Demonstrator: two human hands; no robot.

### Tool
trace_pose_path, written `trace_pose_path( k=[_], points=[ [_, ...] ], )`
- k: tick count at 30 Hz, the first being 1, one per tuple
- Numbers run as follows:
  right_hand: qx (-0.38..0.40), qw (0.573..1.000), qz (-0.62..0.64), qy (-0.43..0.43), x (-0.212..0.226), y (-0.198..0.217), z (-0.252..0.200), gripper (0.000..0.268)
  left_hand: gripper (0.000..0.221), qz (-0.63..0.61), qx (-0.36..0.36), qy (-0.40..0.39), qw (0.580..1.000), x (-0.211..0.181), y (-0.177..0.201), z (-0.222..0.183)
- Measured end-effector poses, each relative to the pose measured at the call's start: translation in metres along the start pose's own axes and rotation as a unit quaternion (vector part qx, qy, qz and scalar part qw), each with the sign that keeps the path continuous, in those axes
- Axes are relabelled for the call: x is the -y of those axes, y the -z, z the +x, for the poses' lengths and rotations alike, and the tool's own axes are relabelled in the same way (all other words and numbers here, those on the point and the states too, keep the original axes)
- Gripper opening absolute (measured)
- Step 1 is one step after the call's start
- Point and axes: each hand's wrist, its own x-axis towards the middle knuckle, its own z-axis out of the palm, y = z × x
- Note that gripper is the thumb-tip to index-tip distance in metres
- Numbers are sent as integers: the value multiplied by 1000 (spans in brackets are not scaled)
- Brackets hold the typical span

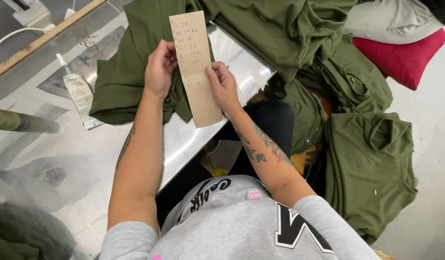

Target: Trimming loose threads and applying sealant to garment seams in a factory quality control setting.

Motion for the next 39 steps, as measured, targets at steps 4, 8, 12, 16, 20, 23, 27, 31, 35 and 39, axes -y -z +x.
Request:
trace_pose_path(
  k=[4,8,12,16,20,23,27,31,35,39],
  points=[
    [-1,1000,-10,10,-1,0,0,24,38,8,10,-11,1000,-10,-7,-6],
    [-1,1000,-16,8,2,0,-1,26,21,41,17,-18,999,-6,-3,-3],
    [-3,1000,-15,3,1,0,0,25,20,46,22,-21,998,-7,-4,-4],
    [-1,1000,-10,6,2,0,-1,24,19,45,31,-33,998,-4,-2,-3],
    [-1,1000,-7,6,2,0,-1,23,19,51,33,-37,997,-6,-3,-4],
    [-1,1000,-10,10,1,0,0,23,18,50,36,-37,997,-6,-3,-4],
    [-2,1000,-14,13,-2,0,2,24,18,61,38,-39,997,-6,-2,-4],
    [0,999,-19,29,-4,0,2,24,16,64,44,-50,996,-4,-1,-4],
    [-17,996,-46,73,-51,8,21,26,10,66,-13,-110,992,32,9,13],
    [-16,997,-28,70,-22,2,5,22,11,111,-4,-112,987,-7,-13,-10]
  ],
)
